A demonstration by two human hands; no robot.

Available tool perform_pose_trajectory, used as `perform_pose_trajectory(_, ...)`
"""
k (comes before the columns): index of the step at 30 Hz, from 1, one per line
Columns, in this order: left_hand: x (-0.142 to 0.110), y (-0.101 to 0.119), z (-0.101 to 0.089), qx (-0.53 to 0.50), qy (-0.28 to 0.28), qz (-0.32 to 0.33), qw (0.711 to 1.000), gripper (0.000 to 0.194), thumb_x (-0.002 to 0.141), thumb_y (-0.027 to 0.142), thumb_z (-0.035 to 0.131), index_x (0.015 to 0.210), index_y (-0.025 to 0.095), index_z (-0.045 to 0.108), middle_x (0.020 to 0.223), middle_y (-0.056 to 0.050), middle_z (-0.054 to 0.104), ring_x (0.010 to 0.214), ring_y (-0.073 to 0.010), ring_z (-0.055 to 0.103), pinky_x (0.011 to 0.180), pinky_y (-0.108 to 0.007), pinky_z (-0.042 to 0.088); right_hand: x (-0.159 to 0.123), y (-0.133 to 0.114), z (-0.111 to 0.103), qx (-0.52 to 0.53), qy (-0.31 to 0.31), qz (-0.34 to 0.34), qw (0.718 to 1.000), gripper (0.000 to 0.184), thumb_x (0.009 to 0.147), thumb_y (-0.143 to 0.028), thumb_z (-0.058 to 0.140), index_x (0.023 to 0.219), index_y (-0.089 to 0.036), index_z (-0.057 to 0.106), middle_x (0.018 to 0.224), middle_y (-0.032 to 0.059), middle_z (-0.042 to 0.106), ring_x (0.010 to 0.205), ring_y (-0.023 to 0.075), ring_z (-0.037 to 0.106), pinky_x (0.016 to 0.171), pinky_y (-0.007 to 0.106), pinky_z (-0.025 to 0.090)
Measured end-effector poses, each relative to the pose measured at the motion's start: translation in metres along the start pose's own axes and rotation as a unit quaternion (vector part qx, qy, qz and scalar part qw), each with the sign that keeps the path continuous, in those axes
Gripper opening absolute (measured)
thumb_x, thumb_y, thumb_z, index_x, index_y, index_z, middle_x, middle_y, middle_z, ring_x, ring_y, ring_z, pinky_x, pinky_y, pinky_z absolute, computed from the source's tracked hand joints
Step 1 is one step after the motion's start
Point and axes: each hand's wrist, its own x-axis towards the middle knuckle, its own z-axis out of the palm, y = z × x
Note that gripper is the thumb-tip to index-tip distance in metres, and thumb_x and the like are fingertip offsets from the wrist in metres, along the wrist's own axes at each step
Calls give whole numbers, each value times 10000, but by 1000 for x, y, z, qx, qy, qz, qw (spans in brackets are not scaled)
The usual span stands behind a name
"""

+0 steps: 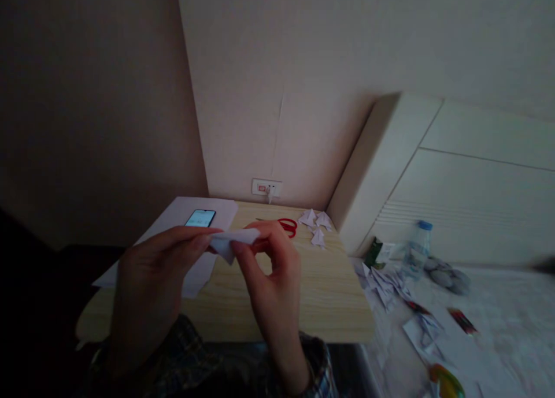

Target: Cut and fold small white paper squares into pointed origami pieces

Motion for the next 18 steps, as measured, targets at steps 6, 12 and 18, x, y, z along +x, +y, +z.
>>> perform_pose_trajectory(6,7,-1,-9,-24,-110,-44,993,109,764,156,744,686,232,758,689,40,769,681,-141,742,706,-208,605,1,2,-4,23,7,-5,1000,69,879,-245,732,817,-252,703,799,-39,692,741,135,652,686,258,528)
perform_pose_trajectory(12,12,-2,-11,19,-136,-35,990,151,746,171,752,612,240,738,619,40,748,651,-159,719,672,-230,576,2,-1,-6,-32,15,-17,999,100,855,-228,736,763,-230,698,741,-28,673,706,148,628,656,274,505)
perform_pose_trajectory(18,13,-8,-11,8,-127,-50,991,158,733,205,772,585,236,724,607,21,748,643,-185,721,659,-267,584,1,-3,-3,-13,45,-41,998,86,846,-191,742,842,-264,696,789,-41,701,687,131,647,637,250,526)
